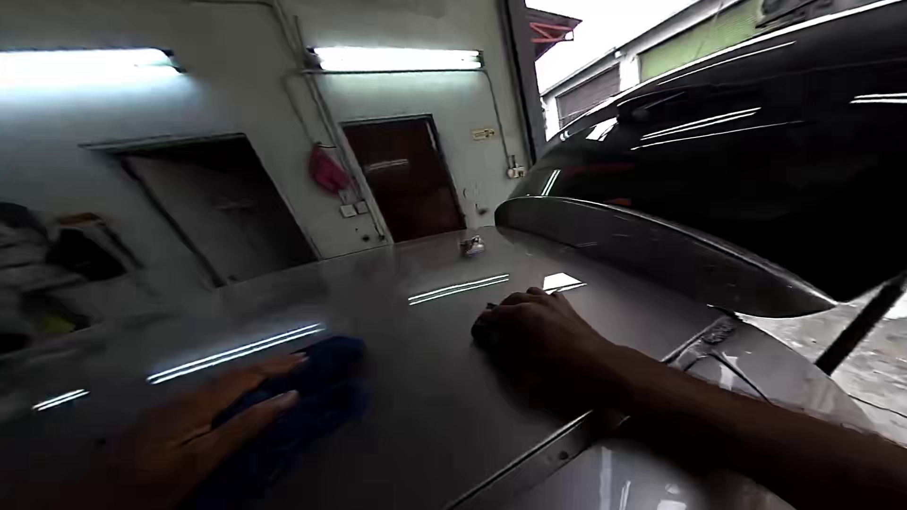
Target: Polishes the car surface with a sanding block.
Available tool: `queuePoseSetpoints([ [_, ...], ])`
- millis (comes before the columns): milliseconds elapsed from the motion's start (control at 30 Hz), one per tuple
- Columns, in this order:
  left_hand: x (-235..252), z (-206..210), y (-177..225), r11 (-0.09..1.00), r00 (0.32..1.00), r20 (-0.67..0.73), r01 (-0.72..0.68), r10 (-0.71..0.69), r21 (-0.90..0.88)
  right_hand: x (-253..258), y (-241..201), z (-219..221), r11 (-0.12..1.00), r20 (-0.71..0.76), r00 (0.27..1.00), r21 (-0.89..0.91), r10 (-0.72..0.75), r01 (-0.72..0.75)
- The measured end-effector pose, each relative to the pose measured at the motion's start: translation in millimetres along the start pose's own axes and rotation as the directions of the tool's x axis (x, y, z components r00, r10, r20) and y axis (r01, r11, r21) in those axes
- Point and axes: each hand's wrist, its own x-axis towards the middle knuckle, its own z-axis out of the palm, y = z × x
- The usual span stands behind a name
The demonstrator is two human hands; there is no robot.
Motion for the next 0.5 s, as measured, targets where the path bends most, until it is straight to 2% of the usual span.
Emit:
queuePoseSetpoints([
  [67,-2,10,-28,0.999,0.994,-0.107,-0.012,0.017,0.047,13,5,4,0.999,-0.02,0.999,-0.008,0.033,-0.033],
  [133,-4,13,-36,0.998,0.988,-0.151,-0.005,0.014,0.056,9,2,3,1.0,-0.043,0.999,0.008,0.028,-0.028],
  [300,-2,13,-34,0.996,0.991,-0.133,0.039,-0.029,0.075,-14,1,7,0.997,-0.177,0.981,-0.024,-0.074,0.071],
  [433,1,9,-31,0.997,0.993,-0.108,0.057,-0.05,0.061,10,11,7,0.998,-0.126,0.991,-0.051,-0.039,0.033],
  [500,0,10,-29,0.996,0.992,-0.117,0.062,-0.054,0.061,4,9,3,0.998,-0.126,0.991,-0.049,-0.037,0.031],
])
